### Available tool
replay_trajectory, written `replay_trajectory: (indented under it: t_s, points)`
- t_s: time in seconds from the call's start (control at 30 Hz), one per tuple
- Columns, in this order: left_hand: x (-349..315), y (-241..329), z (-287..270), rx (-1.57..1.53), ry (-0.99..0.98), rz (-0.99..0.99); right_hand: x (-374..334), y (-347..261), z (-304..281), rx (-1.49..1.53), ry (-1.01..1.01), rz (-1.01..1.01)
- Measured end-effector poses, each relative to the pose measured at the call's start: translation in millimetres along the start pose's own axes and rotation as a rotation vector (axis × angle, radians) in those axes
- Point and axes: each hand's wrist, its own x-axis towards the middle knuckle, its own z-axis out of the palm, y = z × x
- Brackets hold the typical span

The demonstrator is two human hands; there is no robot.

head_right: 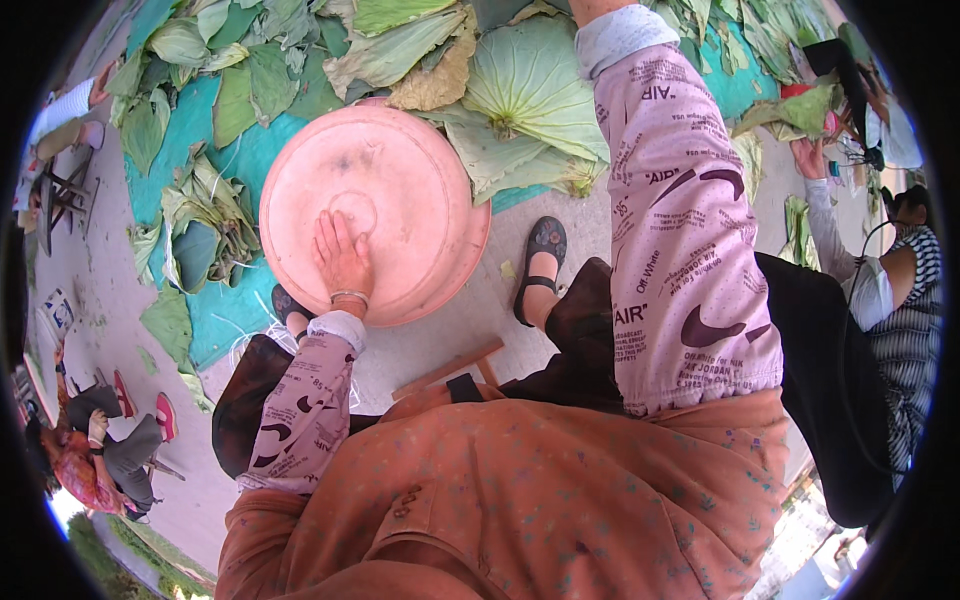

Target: The person sits on a low stool and assembles a craft item using large green leaves and white string. They place a leaf inside a pink plastic basin, secure it with string, and then repeatedly pull and tie white string strands around the basin to form a net-like structure.

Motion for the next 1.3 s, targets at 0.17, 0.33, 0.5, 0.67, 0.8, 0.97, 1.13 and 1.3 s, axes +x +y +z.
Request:
replay_trajectory:
  t_s: [0.17,0.33,0.5,0.67,0.8,0.97,1.13,1.3]
  points:
    - [2,2,-1,-0.029,-0.033,-0.006,-19,-94,7,0.114,-0.120,-0.448]
    - [1,2,0,0.015,-0.060,0.009,6,10,-72,-0.066,0.016,-0.371]
    - [4,5,2,0.024,-0.058,0.011,-37,209,-158,-0.715,0.392,0.032]
    - [6,10,-3,0.005,-0.107,-0.017,-38,328,-150,-0.726,0.603,0.263]
    - [6,17,-8,0.001,-0.146,-0.051,-7,336,-116,-0.716,0.646,0.328]
    - [10,21,-10,0.001,-0.146,-0.026,53,297,-95,-0.340,0.907,0.081]
    - [13,21,-8,-0.008,-0.103,0.044,107,115,-33,0.008,0.263,-0.629]
    - [10,18,-4,-0.014,-0.076,0.042,67,81,-35,-0.160,0.339,-0.629]
